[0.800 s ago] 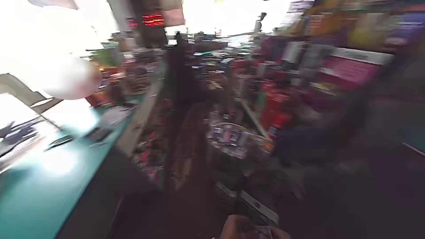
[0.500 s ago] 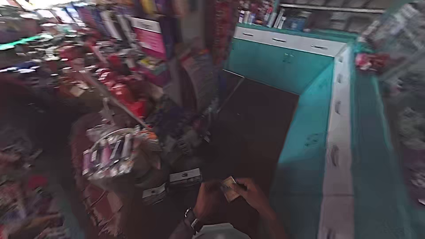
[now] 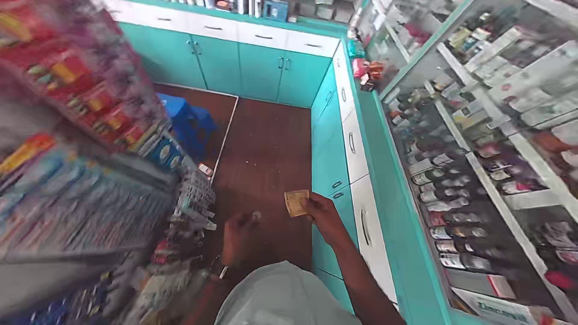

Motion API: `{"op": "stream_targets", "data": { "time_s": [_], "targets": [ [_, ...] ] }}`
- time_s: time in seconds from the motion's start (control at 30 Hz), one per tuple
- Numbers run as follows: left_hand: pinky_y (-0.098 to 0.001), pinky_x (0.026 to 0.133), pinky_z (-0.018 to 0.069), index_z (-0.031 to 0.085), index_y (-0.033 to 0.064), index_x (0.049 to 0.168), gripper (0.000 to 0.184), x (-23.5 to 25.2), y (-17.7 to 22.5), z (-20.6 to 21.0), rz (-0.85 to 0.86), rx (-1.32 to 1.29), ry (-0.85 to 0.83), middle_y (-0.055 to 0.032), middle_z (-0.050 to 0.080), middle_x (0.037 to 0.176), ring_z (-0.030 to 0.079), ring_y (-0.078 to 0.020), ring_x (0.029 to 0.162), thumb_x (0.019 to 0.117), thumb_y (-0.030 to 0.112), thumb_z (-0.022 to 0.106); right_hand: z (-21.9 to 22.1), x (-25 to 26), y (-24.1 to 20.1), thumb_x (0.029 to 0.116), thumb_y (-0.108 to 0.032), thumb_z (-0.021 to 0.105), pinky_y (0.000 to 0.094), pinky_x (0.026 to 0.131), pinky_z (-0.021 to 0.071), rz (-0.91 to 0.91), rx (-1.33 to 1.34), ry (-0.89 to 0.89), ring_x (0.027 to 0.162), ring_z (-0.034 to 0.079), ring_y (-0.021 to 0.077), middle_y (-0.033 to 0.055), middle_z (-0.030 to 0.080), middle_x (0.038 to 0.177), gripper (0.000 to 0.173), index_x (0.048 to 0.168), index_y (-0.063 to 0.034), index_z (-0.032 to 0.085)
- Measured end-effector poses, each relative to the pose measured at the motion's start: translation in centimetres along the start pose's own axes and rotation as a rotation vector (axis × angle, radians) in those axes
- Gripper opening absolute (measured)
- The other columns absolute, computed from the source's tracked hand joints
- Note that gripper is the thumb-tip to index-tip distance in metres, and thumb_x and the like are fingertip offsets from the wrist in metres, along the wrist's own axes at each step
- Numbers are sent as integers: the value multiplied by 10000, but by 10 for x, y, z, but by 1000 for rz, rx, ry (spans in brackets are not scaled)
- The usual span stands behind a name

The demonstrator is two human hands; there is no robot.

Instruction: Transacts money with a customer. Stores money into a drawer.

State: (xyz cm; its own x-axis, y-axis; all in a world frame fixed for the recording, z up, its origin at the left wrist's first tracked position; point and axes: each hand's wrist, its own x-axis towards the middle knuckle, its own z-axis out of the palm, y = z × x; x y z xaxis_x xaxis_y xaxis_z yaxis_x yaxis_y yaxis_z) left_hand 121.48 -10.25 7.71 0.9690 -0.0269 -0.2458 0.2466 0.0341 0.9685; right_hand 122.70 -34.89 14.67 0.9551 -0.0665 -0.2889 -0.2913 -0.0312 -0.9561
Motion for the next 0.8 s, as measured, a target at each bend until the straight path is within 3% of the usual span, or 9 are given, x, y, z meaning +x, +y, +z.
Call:
{"op": "stream_targets", "data": {
  "time_s": [0.1, 0.23, 0.4, 0.53, 0.67, 0.73, 0.8],
  "targets": [
    [-296, 818, 629, 646, -85, 1208, 271, 101, 59, 45, 91, -35, -92, -80, 762, 1003, 742, -116, 868, 951, 1, 652, -23, 74, -33, 1018, -69, 555, 163, 529, 472, -50, 120, 37, 590, 560, 1, -33, 683, 824, 167, 1139, -14, 655],
    [-360, 847, 643, 572, -87, 1321, 349, 239, 85, 91, 51, -189, -179, -110, 750, 1088, 757, -183, 907, 979, -19, 598, -43, 198, -47, 1020, -50, 551, 152, 532, 464, -134, 217, 122, 589, 553, -10, -50, 683, 799, 134, 1046, -34, 682],
    [-387, 857, 644, 602, -92, 1277, 294, 406, 127, 119, -19, -335, -100, -141, 756, 1079, 765, -228, 917, 988, -57, 558, -67, 393, -92, 1019, -61, 562, 152, 552, 485, -152, 178, 84, 625, 591, -15, -52, 706, 812, 141, 1037, -35, 699],
    [-387, 858, 644, 618, -90, 1261, 287, 528, 173, 109, 23, -379, 13, -128, 760, 1052, 763, -219, 918, 980, -57, 572, -54, 565, -152, 1016, -70, 571, 164, 574, 486, -182, 55, -44, 640, 591, -8, -55, 697, 812, 121, 1032, -38, 686],
    [-394, 838, 638, 689, -43, 1104, 159, 640, 193, 69, 91, -432, 129, -122, 762, 977, 755, -214, 874, 960, -19, 626, -9, 722, -198, 936, -198, 700, 186, 634, 515, -349, -292, -270, 670, 590, -18, -40, 663, 783, 182, 960, -18, 712],
    [-373, 895, 614, 710, -25, 1039, 116, 700, 187, 43, 146, -417, 126, -132, 741, 1138, 735, -195, 979, 939, 25, 678, 19, 794, -201, 913, -303, 722, 220, 594, 505, -400, -435, -377, 619, 566, 2, -31, 631, 715, 262, 885, -43, 711],
    [-348, 963, 577, 722, -18, 991, 109, 767, 180, 19, 152, -379, 108, -144, 635, 1365, 680, -169, 1124, 920, 63, 703, 48, 867, -192, 932, -314, 691, 273, 613, 526, -426, -518, -478, 631, 601, 54, 12, 660, 724, 273, 906, -44, 727]
  ]
}}
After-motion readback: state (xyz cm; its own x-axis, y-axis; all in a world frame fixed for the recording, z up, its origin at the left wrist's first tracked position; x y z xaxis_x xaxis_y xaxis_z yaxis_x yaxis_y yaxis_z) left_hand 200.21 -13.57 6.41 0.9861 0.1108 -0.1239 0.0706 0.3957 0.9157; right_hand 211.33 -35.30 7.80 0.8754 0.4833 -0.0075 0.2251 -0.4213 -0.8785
